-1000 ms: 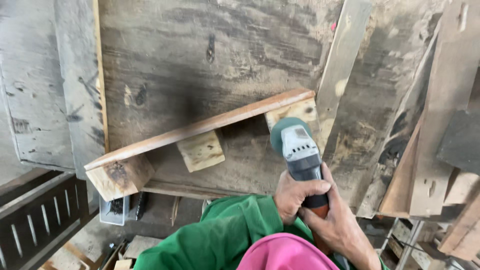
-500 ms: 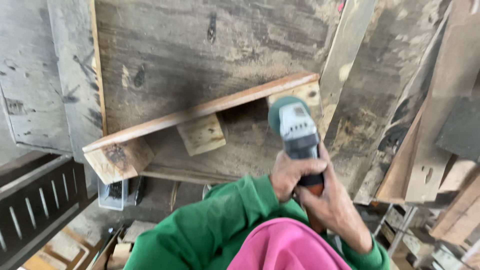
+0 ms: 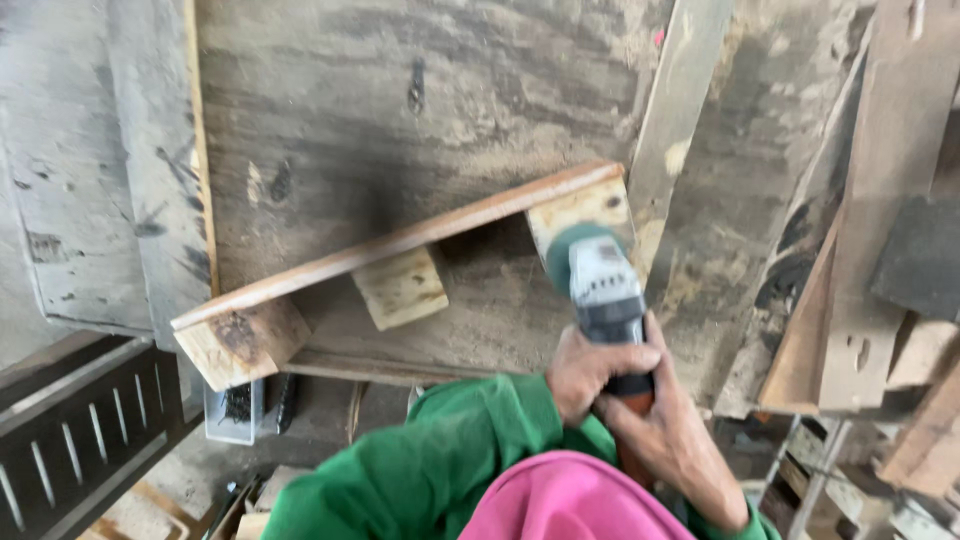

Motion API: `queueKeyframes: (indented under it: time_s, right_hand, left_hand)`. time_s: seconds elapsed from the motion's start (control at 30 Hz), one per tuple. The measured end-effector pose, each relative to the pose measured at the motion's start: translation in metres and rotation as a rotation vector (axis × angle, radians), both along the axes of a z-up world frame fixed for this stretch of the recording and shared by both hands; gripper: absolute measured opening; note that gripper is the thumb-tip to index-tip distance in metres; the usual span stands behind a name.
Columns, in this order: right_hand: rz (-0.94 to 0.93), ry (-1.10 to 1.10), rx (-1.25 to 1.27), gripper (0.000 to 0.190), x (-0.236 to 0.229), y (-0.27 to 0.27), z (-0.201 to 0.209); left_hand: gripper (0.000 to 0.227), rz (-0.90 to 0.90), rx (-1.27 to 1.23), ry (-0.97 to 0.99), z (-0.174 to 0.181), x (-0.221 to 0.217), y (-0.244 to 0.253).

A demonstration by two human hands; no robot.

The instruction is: The person uses an angle grinder to smooth the edges and surfaces of a wooden piece. They reposition the wood several times to access different sides and continue grinding until the clip ends.

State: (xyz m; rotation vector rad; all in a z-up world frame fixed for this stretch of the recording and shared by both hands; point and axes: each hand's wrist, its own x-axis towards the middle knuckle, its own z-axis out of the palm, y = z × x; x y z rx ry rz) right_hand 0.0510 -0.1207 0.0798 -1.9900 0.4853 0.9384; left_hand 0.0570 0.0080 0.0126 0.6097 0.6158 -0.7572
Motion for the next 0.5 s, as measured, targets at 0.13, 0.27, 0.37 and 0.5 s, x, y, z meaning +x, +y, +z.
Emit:
queueKeyframes:
  time_s: [0.13, 0.27, 0.37, 0.5]
  right_hand:
    - [0.016, -0.009, -0.062, 0.108, -0.002, -0.001, 0.005]
    - [0.015, -0.098, 0.007, 0.107, 0.000, -0.002, 0.002]
    - [-0.005, -0.054, -0.062, 0.106, -0.020, -0.012, 0.003]
    - [-0.106, -0.097, 0.197, 0.103, -0.014, -0.014, -0.006]
  left_hand:
    - [0.025, 0.060, -0.029, -0.011, 0.009, 0.006, -0.004]
    - [0.026, 0.032, 0.001, 0.008, 0.011, 0.014, -0.004]
    - [0.024, 0.012, -0.008, 0.005, 0.013, -0.006, -0.011]
    - [0.031, 0.053, -0.068, -0.018, 0.003, 0.002, -0.013]
